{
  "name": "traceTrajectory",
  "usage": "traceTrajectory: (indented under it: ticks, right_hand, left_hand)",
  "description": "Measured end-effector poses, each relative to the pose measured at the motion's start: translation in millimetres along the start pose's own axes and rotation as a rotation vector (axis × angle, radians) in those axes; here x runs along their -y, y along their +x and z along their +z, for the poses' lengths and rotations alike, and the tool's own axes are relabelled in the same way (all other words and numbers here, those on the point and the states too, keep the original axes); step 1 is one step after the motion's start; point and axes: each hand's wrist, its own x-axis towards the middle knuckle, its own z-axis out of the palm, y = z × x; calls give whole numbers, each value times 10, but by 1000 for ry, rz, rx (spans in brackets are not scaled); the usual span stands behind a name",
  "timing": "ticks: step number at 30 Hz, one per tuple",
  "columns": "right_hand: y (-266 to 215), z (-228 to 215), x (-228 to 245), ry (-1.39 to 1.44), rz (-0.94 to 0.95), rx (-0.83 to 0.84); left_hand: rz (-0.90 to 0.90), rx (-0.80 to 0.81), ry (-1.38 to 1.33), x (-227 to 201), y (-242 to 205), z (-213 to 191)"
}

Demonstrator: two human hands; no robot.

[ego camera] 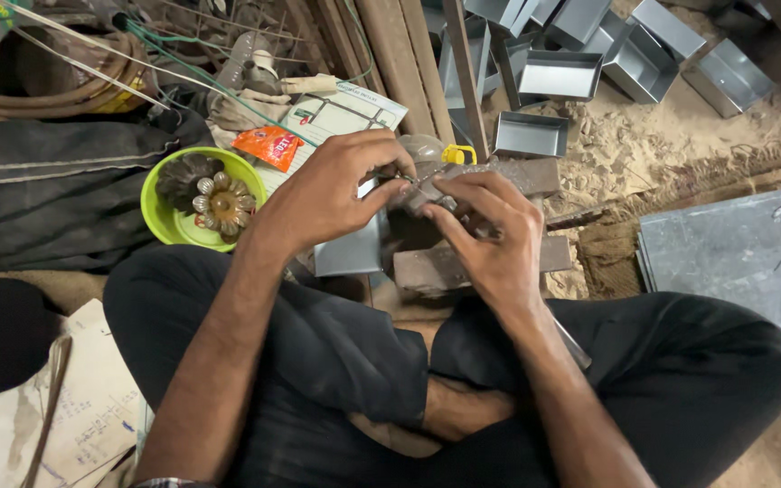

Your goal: The person sits on the floor and uses a hammer to shape a metal sheet into a rectangular box. They repeatedly strike the metal against a block, adjust the piece, and inspect the edges.

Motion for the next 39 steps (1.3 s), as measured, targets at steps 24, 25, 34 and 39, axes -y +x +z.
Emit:
traceTrajectory:
  ticks: [24,25,34,39]
  right_hand:
    - [105,65,-10,-110,-209,-123]
    - [100,67,-11,-106,-209,-132]
    - [65,101,62,36,-47,-152]
    - [-17,97,29,-132,-223,-155]
  left_hand:
    - [50,-58,-23,-107,37,-5]
    - [51,-54,-16,-111,42,-1]
    - [-3,-67,-14,-158,38,36]
    - [2,-115,-38,-138,27,42]
